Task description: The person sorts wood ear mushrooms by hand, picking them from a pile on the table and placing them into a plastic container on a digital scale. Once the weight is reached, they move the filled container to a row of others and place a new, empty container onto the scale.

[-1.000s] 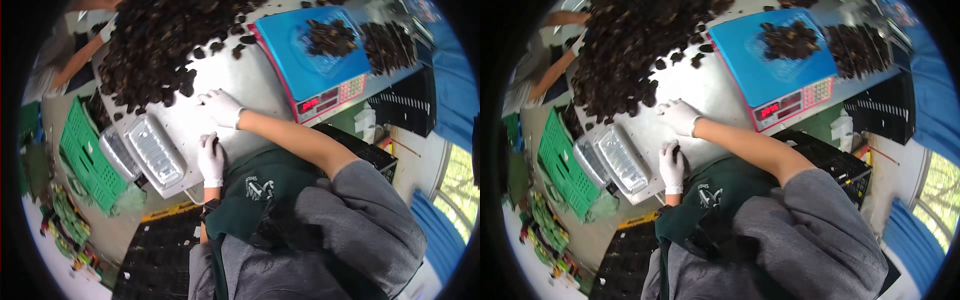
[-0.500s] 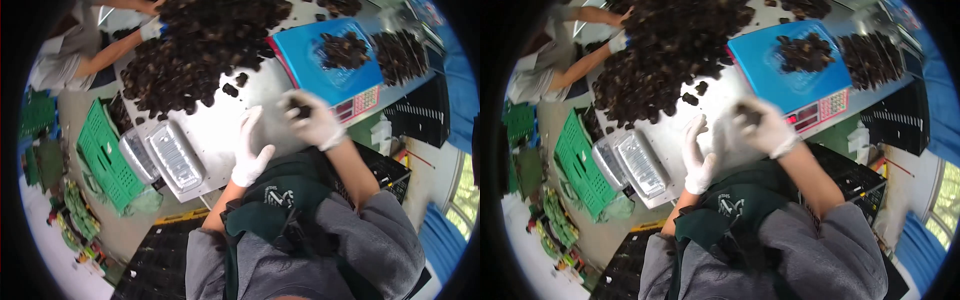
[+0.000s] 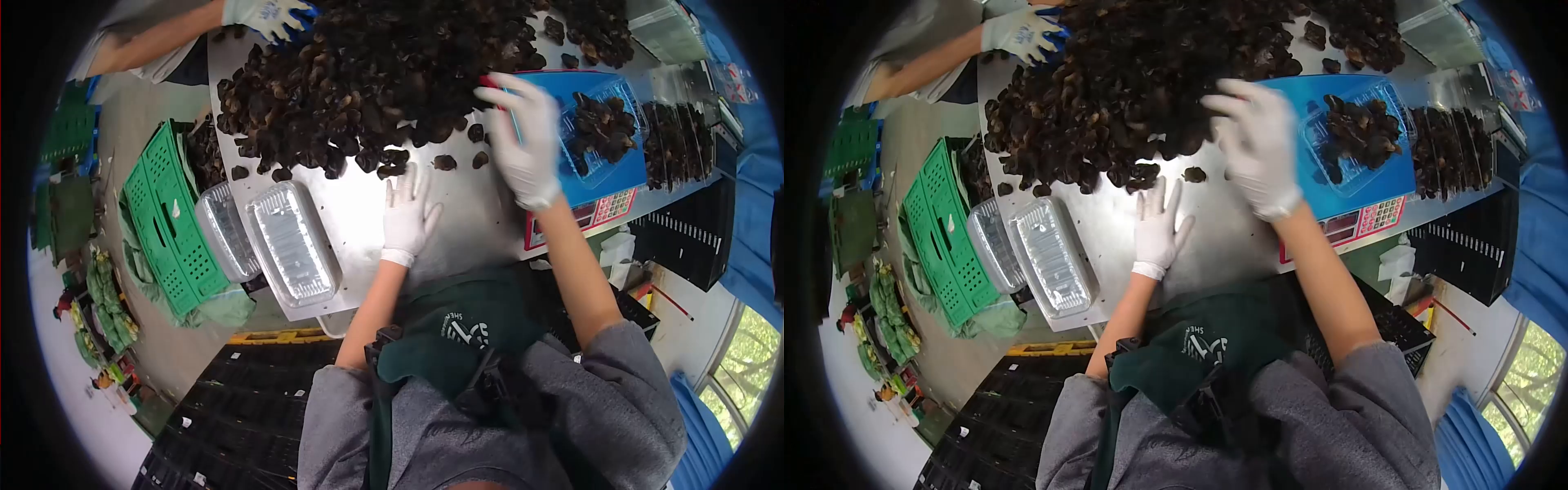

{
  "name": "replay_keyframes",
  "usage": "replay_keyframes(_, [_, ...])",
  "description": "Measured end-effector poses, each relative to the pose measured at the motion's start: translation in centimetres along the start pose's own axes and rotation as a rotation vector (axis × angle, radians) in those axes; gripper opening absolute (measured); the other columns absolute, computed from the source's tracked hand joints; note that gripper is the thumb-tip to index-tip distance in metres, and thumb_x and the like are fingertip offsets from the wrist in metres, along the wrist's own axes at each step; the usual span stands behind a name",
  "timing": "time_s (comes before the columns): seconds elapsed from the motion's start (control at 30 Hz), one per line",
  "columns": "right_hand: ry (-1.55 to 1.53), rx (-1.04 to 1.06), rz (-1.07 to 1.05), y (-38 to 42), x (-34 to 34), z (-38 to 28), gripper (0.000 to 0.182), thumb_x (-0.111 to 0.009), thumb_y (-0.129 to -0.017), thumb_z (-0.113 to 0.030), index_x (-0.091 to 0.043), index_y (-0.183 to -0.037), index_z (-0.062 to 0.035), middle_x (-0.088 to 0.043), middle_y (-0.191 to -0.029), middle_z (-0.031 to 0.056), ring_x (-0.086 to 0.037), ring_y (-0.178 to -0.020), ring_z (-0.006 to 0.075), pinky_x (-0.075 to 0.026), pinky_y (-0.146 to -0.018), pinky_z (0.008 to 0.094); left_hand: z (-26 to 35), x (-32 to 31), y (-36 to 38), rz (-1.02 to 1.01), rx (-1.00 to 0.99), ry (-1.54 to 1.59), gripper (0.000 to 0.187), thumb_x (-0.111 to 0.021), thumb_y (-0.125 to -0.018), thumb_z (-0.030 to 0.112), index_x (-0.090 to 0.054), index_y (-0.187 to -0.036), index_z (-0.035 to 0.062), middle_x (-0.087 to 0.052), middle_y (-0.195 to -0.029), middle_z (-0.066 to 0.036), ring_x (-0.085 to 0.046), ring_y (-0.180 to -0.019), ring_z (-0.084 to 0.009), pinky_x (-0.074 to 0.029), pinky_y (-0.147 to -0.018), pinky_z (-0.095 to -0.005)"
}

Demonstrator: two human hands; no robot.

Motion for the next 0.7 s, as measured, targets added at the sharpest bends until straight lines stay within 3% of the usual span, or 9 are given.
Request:
replay_keyframes(0.03, [-0.181,-0.019,-0.077,-0.8,-3.2,-0.6,0.034,-0.066,-0.079,-0.017,-0.066,-0.112,-0.0105,-0.058,-0.123,0.0127,-0.049,-0.116,0.0345,-0.038,-0.1,0.0472,-0.5,0.5,-0.2,0.037,0.034,-0.021,0.064,-0.061,-0.086,0.025,-0.04,-0.144,0.0089,-0.036,-0.147,-0.023,-0.033,-0.136,-0.0415,-0.024,-0.114,-0.0506])
replay_keyframes(0.17, [0.051,-0.027,-0.193,0.7,-13.6,0.6,0.05,-0.066,-0.079,-0.021,-0.057,-0.128,-0.017,-0.043,-0.139,0.0186,-0.045,-0.12,0.0383,-0.04,-0.1,0.048,-1.8,1.4,0.5,0.096,0.121,0.108,0.049,-0.06,-0.086,0.018,-0.052,-0.133,0.0048,-0.048,-0.137,-0.023,-0.046,-0.124,-0.04,-0.03,-0.109,-0.0513])
replay_keyframes(0.2, [0.032,-0.115,-0.334,2.8,-14.4,0.2,0.055,-0.067,-0.078,-0.022,-0.055,-0.132,-0.0215,-0.039,-0.143,0.0181,-0.043,-0.12,0.0385,-0.04,-0.099,0.0467,-2.9,1.3,0.9,0.256,0.06,0.099,0.039,-0.058,-0.085,0.008,-0.059,-0.123,0.0023,-0.055,-0.127,-0.022,-0.052,-0.115,-0.038,-0.036,-0.105,-0.0477])
replay_keyframes(0.3, [-0.02,-0.041,-0.5,8.3,-12.1,-1.5,0.05,-0.068,-0.077,-0.022,-0.06,-0.126,-0.024,-0.045,-0.137,0.0155,-0.045,-0.118,0.0336,-0.039,-0.097,0.0471,-5.7,2.6,3.1,0.487,0.139,0.258,0.038,-0.056,-0.082,-0.005,-0.06,-0.119,0.0009,-0.059,-0.115,-0.017,-0.058,-0.099,-0.0287,-0.046,-0.09,-0.036])
replay_keyframes(0.4, [-0.209,-0.123,-0.462,9.3,-8.2,-1.6,0.051,-0.071,-0.076,-0.023,-0.061,-0.125,-0.0195,-0.046,-0.135,0.0173,-0.042,-0.123,0.0362,-0.037,-0.1,0.0485,-5.2,3.4,3.5,0.629,0.392,0.38,0.045,-0.057,-0.082,-0.005,-0.056,-0.127,0.0017,-0.047,-0.109,-0.011,-0.05,-0.086,-0.0193,-0.044,-0.08,-0.0305])
replay_keyframes(0.43, [-0.169,-0.182,-0.464,8.5,-7.4,-0.7,0.054,-0.072,-0.075,-0.025,-0.059,-0.127,-0.018,-0.044,-0.136,0.0184,-0.04,-0.125,0.0376,-0.035,-0.102,0.0489,-5.3,3.2,3.2,0.573,0.428,0.344,0.051,-0.062,-0.082,0.002,-0.053,-0.132,0.0028,-0.044,-0.116,-0.015,-0.049,-0.098,-0.0238,-0.042,-0.089,-0.0352])
replay_keyframes(0.5, [0.112,-0.197,-0.142,8.2,-8.5,1.2,0.06,-0.071,-0.078,-0.038,-0.056,-0.131,-0.0147,-0.034,-0.146,0.0223,-0.029,-0.134,0.0434,-0.026,-0.108,0.055,-4.1,3.1,1.2,0.565,0.304,0.115,0.057,-0.064,-0.082,0.013,-0.05,-0.137,0.0051,-0.044,-0.129,-0.02,-0.044,-0.116,-0.0329,-0.034,-0.102,-0.0419])
replay_keyframes(0.6, [0.251,-0.152,-0.489,9.3,-10.2,0.8,0.059,-0.062,-0.085,-0.045,-0.052,-0.134,-0.0142,-0.034,-0.147,0.0214,-0.025,-0.137,0.0448,-0.02,-0.109,0.0614,-2.8,2.5,0.0,0.257,0.232,-0.095,0.058,-0.063,-0.084,0.02,-0.049,-0.139,0.0129,-0.03,-0.15,-0.025,-0.026,-0.137,-0.0451,-0.02,-0.113,-0.0526])
replay_keyframes(0.7, [-0.106,-0.009,-0.713,13.8,-7.9,-1.4,0.052,-0.061,-0.086,-0.04,-0.055,-0.134,-0.0205,-0.033,-0.15,0.0154,-0.029,-0.138,0.0406,-0.023,-0.11,0.0581,-2.3,2.5,3.1,0.184,0.177,0.076,0.052,-0.06,-0.083,0.008,-0.054,-0.135,0.0132,-0.033,-0.147,-0.025,-0.031,-0.134,-0.0447,-0.023,-0.113,-0.052])
Point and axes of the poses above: each hand's wrist, its own y-axis away from the middle knuckle, its own x-axis out of the back of the hand, z = x × y, the point moved 1 cm from there along -y, towards the middle knuckle
